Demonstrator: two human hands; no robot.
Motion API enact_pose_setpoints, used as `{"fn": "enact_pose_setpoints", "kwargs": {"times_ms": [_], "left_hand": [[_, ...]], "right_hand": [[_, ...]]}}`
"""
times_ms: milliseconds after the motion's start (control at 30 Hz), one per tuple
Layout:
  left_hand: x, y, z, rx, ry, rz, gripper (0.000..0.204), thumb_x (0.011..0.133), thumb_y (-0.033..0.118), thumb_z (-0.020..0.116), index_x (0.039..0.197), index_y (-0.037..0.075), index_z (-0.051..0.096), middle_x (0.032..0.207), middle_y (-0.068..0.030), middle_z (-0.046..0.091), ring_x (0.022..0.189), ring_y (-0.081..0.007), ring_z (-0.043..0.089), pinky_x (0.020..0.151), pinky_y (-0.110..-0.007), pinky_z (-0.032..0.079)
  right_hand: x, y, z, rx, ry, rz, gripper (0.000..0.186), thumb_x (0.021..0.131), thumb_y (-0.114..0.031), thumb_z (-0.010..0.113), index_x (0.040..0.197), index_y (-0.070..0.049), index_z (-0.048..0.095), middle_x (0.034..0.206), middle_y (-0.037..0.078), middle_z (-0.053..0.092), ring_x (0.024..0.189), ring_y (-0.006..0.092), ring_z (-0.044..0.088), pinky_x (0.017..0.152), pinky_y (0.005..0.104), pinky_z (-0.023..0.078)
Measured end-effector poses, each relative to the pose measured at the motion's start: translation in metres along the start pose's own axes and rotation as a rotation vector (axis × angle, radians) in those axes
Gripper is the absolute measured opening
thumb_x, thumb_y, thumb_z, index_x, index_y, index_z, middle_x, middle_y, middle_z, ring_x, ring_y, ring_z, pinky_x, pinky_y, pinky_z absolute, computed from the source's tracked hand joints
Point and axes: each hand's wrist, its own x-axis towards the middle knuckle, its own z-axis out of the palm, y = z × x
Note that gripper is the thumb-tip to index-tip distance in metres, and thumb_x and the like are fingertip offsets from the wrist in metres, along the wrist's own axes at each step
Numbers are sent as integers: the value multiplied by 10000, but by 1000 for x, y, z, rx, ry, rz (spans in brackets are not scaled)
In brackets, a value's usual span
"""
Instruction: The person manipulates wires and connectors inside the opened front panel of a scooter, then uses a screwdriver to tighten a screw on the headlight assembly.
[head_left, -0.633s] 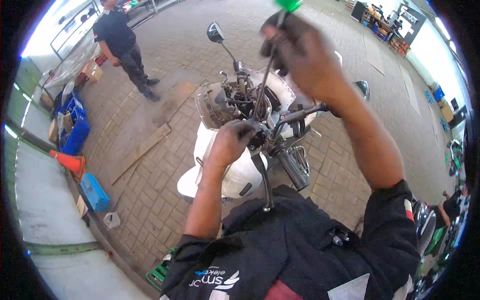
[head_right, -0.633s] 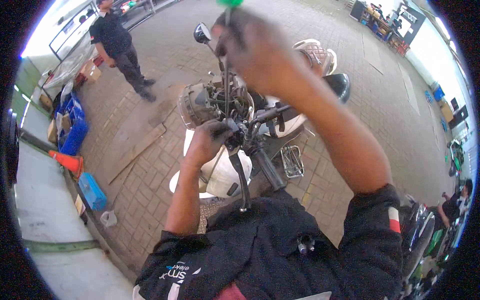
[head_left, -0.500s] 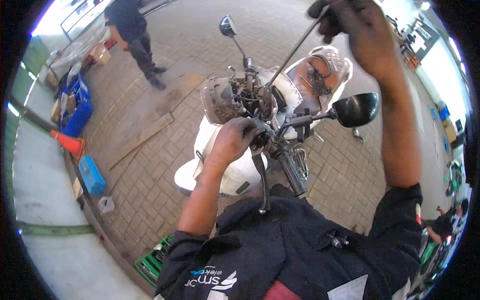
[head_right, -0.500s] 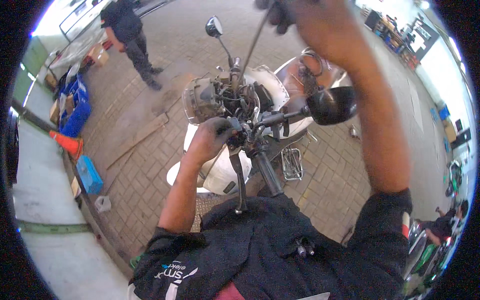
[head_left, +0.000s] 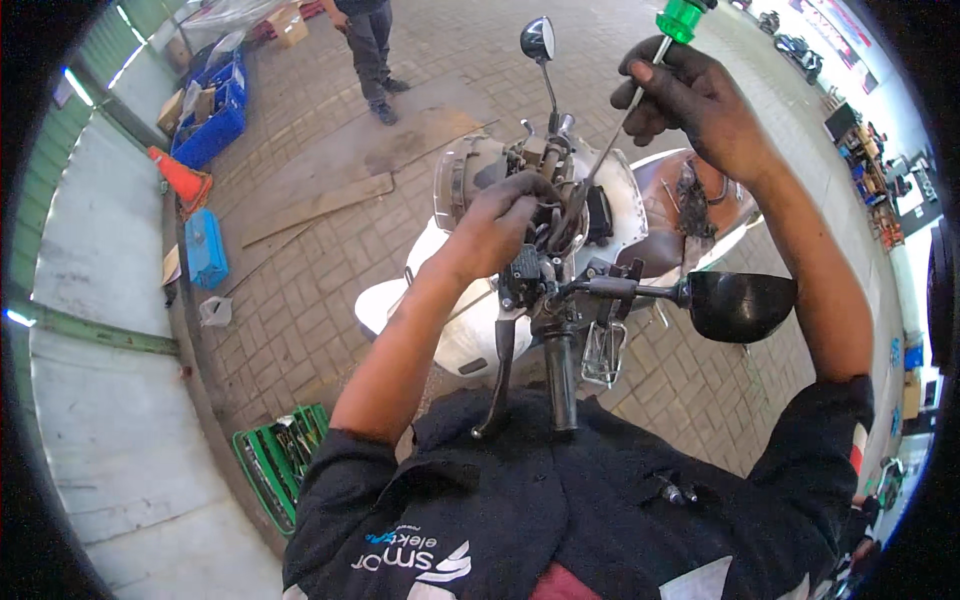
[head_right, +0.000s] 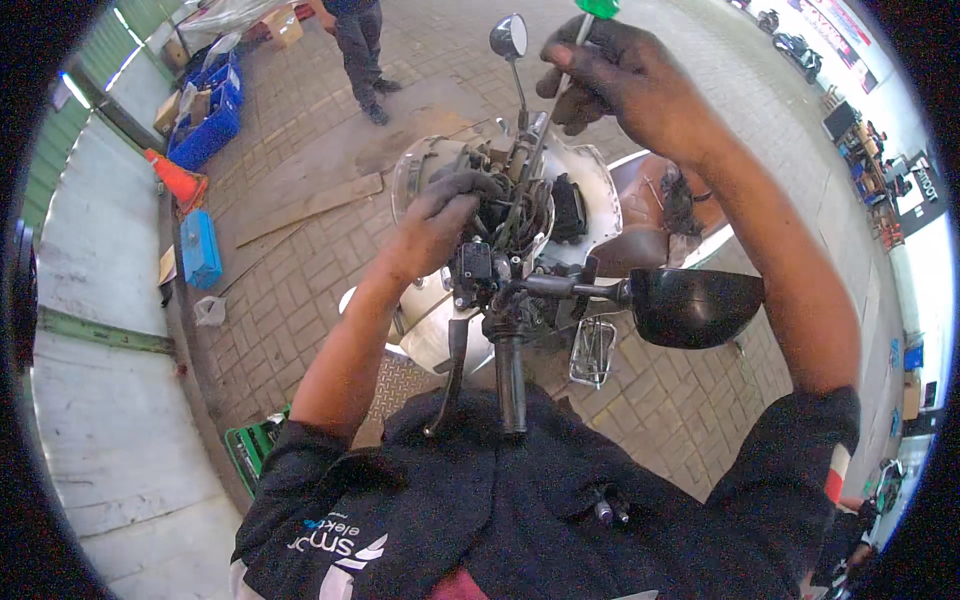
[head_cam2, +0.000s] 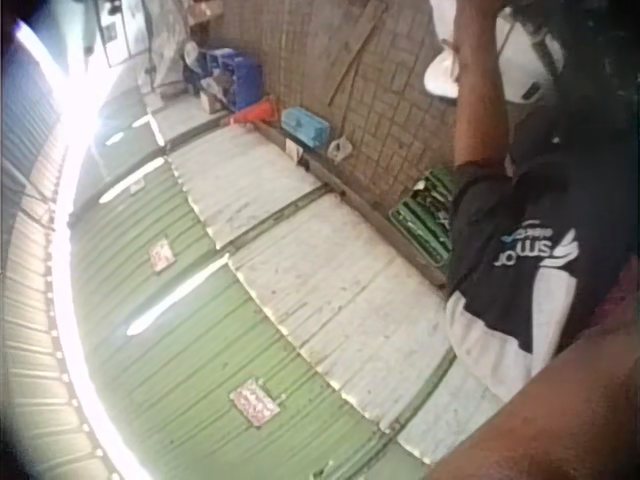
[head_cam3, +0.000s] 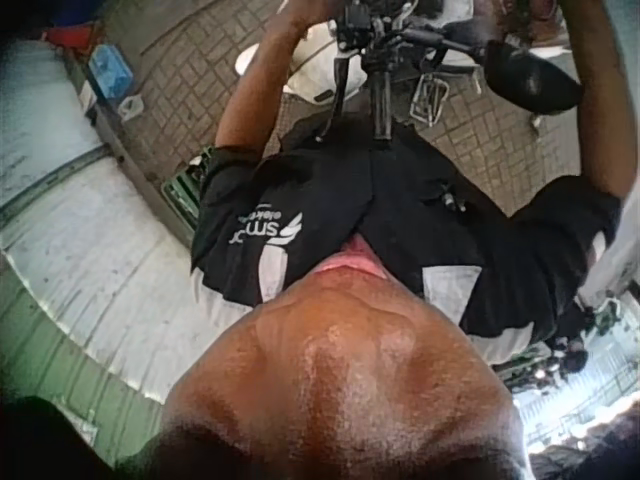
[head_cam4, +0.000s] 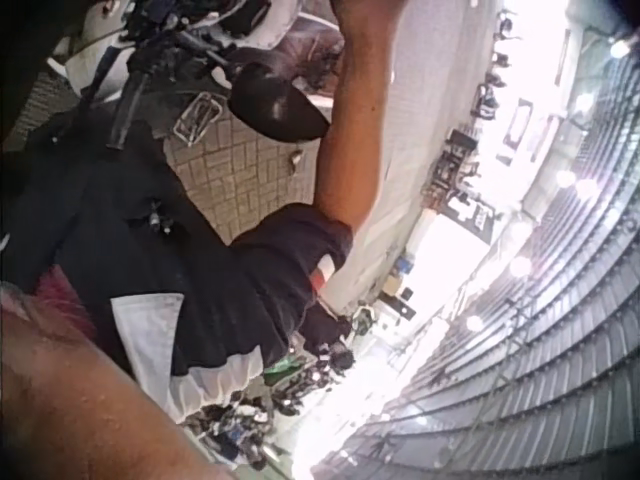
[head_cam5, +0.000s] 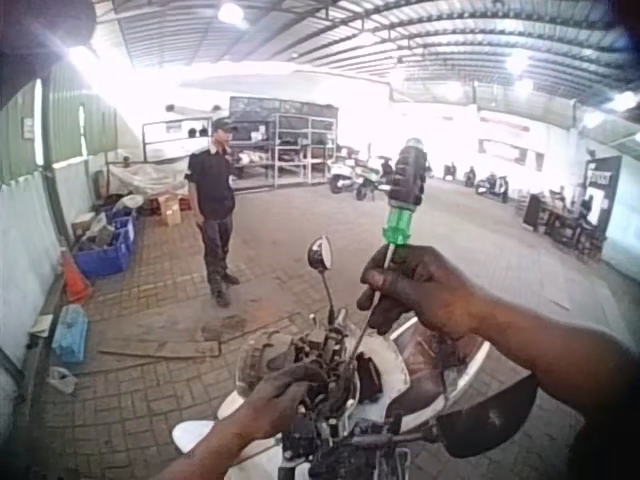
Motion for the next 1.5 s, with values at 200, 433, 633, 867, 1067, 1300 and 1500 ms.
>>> {"fn": "enact_pose_setpoints", "kwargs": {"times_ms": [200,433,633,867,1067,1300,1500], "left_hand": [[16,2,11,93,-112,-62,250,912,195,619,1038,-21,631,893,-109,621,788,-143,534,716,-304,453],[12,-14,15,178,-41,-28,241,892,169,657,1022,-33,639,876,-155,626,775,-215,567,728,-345,460],[13,-17,17,214,-55,13,229,900,165,640,998,-41,632,902,-187,629,792,-279,591,746,-371,465],[9,-20,17,167,-54,22,195,945,177,570,982,-8,619,859,-144,600,792,-209,538,754,-358,447],[10,-12,9,241,-126,-86,209,923,156,585,1010,-32,613,906,-201,623,817,-322,581,777,-380,460],[17,12,12,112,-94,-102,273,951,243,578,1044,-10,623,909,-141,622,835,-191,540,794,-362,447],[19,24,4,326,43,23,281,929,253,585,968,-16,657,912,-212,634,823,-350,585,768,-412,456]], "right_hand": [[8,4,8,35,-41,29,438,949,-370,584,1159,11,533,955,150,671,772,194,686,682,310,572],[15,14,16,85,-114,53,402,940,-347,606,1145,-6,542,962,150,671,793,200,691,718,325,591],[14,17,17,80,-72,121,385,939,-327,607,1152,-12,545,1008,155,656,814,202,681,717,326,591],[30,-33,-11,-233,27,148,627,905,-441,624,1266,42,453,1001,184,644,827,243,649,697,353,569],[63,-53,-2,165,301,-181,532,943,-478,528,1180,-6,473,966,180,587,886,247,633,780,407,543],[85,-56,9,838,-248,-493,466,963,-545,434,854,-101,525,636,26,516,507,148,538,506,334,515],[60,-80,1,-271,119,-493,580,975,-553,399,849,-27,608,642,56,585,559,174,595,559,327,515]]}}
